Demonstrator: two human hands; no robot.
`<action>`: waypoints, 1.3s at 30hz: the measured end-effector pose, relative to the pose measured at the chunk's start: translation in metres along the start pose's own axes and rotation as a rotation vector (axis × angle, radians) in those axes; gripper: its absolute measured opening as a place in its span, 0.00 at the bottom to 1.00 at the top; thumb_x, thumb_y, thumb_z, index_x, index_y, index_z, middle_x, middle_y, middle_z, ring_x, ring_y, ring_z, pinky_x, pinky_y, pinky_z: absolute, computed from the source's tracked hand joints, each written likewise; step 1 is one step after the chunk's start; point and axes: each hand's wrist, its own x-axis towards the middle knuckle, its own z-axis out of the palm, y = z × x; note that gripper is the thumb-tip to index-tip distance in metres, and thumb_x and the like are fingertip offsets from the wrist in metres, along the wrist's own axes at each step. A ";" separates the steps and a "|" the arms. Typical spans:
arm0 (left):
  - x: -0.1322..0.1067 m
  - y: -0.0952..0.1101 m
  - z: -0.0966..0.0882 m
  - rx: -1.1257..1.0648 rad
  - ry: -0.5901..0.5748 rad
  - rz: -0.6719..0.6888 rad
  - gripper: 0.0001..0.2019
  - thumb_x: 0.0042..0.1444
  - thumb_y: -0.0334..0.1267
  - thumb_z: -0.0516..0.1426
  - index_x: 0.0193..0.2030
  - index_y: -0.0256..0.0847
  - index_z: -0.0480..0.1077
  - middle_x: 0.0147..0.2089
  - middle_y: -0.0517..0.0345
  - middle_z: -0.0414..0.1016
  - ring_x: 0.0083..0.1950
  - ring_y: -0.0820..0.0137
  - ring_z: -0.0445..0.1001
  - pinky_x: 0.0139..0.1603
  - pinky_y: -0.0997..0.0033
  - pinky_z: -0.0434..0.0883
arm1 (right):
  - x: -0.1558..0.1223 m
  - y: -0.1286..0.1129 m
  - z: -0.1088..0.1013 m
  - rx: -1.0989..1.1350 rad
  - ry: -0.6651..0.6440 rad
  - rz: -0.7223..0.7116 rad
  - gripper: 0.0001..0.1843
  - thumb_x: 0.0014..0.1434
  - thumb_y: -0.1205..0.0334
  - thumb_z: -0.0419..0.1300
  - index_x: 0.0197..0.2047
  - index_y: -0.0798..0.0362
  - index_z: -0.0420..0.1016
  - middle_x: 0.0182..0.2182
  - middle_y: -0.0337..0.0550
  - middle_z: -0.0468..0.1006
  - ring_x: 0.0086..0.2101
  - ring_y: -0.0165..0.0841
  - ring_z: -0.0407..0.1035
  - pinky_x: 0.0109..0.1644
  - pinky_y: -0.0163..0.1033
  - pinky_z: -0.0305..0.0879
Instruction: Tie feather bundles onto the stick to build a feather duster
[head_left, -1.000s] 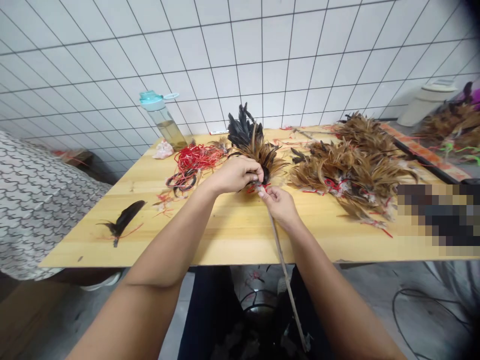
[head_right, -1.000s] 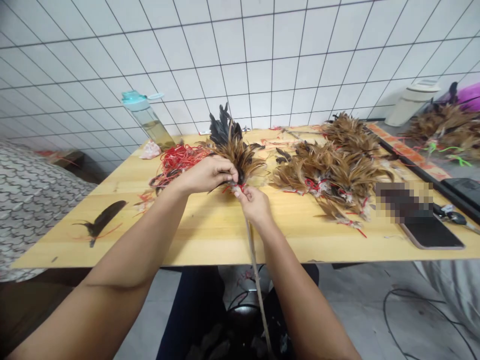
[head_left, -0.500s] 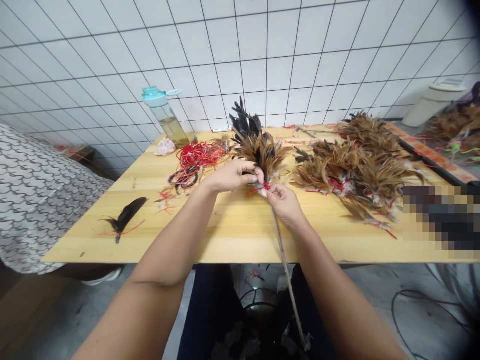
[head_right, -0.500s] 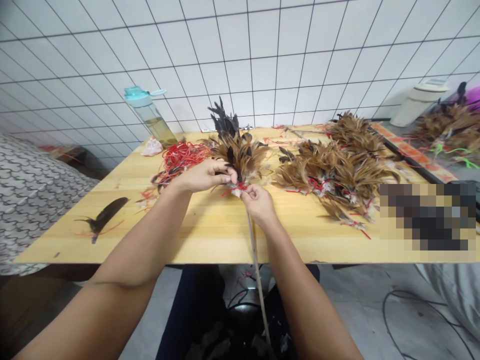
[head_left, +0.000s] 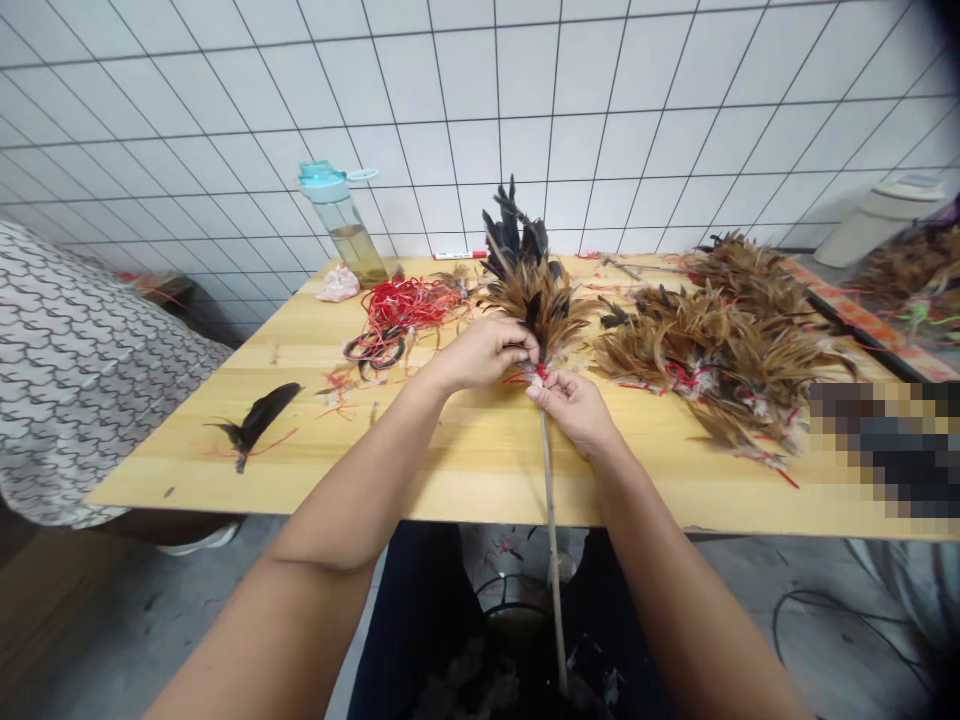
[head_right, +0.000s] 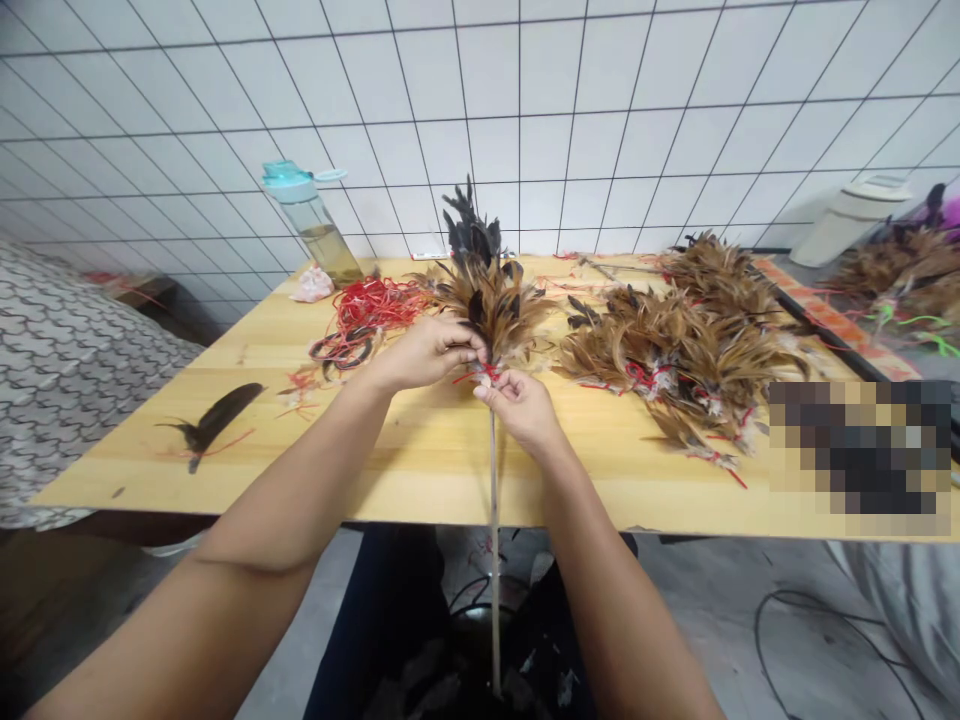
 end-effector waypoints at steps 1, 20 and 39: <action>0.000 0.001 0.000 0.030 0.009 0.015 0.08 0.57 0.29 0.55 0.33 0.38 0.76 0.35 0.55 0.79 0.40 0.70 0.73 0.49 0.69 0.66 | 0.000 0.000 0.000 -0.015 -0.010 0.000 0.24 0.40 0.43 0.69 0.24 0.50 0.63 0.20 0.33 0.64 0.23 0.26 0.54 0.28 0.34 0.53; -0.007 0.002 0.002 0.245 0.002 0.126 0.11 0.59 0.29 0.52 0.32 0.41 0.75 0.32 0.55 0.74 0.36 0.68 0.63 0.43 0.66 0.60 | 0.002 -0.003 0.005 -0.080 -0.115 0.022 0.23 0.42 0.43 0.67 0.25 0.50 0.63 0.23 0.35 0.63 0.26 0.29 0.56 0.31 0.36 0.57; -0.011 0.002 0.001 0.239 0.061 0.223 0.11 0.60 0.30 0.53 0.31 0.41 0.75 0.31 0.55 0.73 0.36 0.68 0.61 0.39 0.69 0.60 | -0.003 -0.005 0.006 0.016 -0.121 0.009 0.20 0.43 0.49 0.70 0.29 0.51 0.67 0.26 0.36 0.68 0.29 0.30 0.62 0.36 0.36 0.62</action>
